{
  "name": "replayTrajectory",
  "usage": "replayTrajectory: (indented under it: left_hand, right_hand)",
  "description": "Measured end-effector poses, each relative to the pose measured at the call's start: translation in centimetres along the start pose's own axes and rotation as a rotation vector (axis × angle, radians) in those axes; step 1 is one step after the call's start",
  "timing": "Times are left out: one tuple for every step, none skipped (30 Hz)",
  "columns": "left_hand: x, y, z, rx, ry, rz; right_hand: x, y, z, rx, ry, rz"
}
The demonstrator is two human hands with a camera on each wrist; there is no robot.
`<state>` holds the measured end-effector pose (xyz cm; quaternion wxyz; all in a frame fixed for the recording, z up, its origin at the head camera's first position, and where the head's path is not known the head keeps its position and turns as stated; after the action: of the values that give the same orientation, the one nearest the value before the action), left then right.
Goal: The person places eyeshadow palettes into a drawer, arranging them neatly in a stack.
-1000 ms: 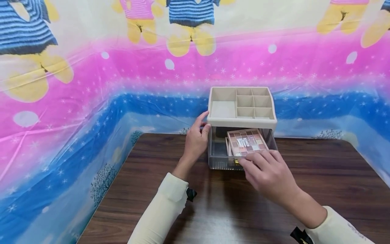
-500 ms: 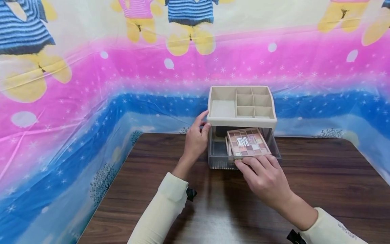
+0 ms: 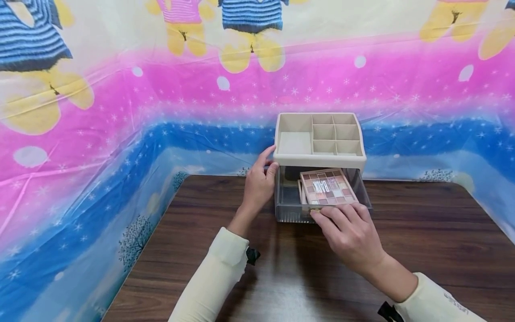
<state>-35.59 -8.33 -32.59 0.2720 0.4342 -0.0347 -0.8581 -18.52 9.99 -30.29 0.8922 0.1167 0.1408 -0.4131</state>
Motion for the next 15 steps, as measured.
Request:
replayTrajectory:
  left_hand:
    - [0.0,0.0,0.0,0.001,-0.001,0.0]
    - [0.0,0.0,0.0,0.002,-0.002,0.0]
    - [0.0,0.0,-0.1,0.002,-0.004,0.001]
    - [0.0,0.0,-0.1,0.0,-0.006,0.001]
    - [0.0,0.0,-0.1,-0.001,-0.007,0.003]
    - [0.0,0.0,0.0,-0.003,-0.008,0.004]
    - [0.0,0.0,0.0,-0.004,-0.008,0.005]
    - [0.0,0.0,0.0,-0.004,-0.008,0.007]
    - [0.0,0.0,0.0,-0.003,-0.006,0.007]
    - [0.0,0.0,-0.1,-0.002,-0.004,0.007]
    - [0.0,0.0,-0.1,0.0,-0.001,0.008]
    - [0.0,-0.1,-0.1,0.003,0.001,0.006]
    - [0.0,-0.1,-0.1,0.005,0.002,0.006]
    - [0.0,-0.1,-0.1,0.007,0.004,0.005]
    - [0.0,-0.1,-0.1,0.008,0.004,0.003]
  right_hand:
    - [-0.1,0.0,0.0,-0.004,-0.005,0.002]
    - [-0.2,0.0,0.0,-0.005,-0.01,0.005]
    - [-0.3,-0.1,0.0,-0.005,-0.017,0.007]
    - [-0.4,-0.2,0.0,-0.004,-0.023,0.01]
    - [-0.5,-0.2,0.0,-0.001,-0.029,0.011]
    - [-0.6,-0.3,0.0,0.002,-0.034,0.011]
    - [-0.7,-0.4,0.0,0.003,-0.038,0.012]
    - [-0.8,-0.5,-0.1,0.007,-0.042,0.012]
    - [-0.9,-0.5,-0.2,0.008,-0.046,0.012]
    - [-1.0,-0.6,-0.2,0.01,-0.049,0.012]
    - [-1.1,-0.7,-0.3,0.012,-0.054,0.011]
    - [-1.2,-0.8,-0.4,0.015,-0.058,0.011]
    - [-1.3,-0.8,-0.5,0.021,-0.063,0.01]
    - [-1.4,-0.9,-0.6,0.029,-0.069,0.009]
    - [-1.5,-1.0,-0.7,0.037,-0.075,0.009]
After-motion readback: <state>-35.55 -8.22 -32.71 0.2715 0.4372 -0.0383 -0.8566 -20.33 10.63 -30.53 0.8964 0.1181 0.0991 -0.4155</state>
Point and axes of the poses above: each hand's wrist, its own z-axis towards the middle knuckle, its own y-axis out of the back of the hand, x = y × z, the point moved 7 cm from there along z, towards the middle knuckle, and after that the axes turned 12 degrees about -x, right-handed, at the moved point
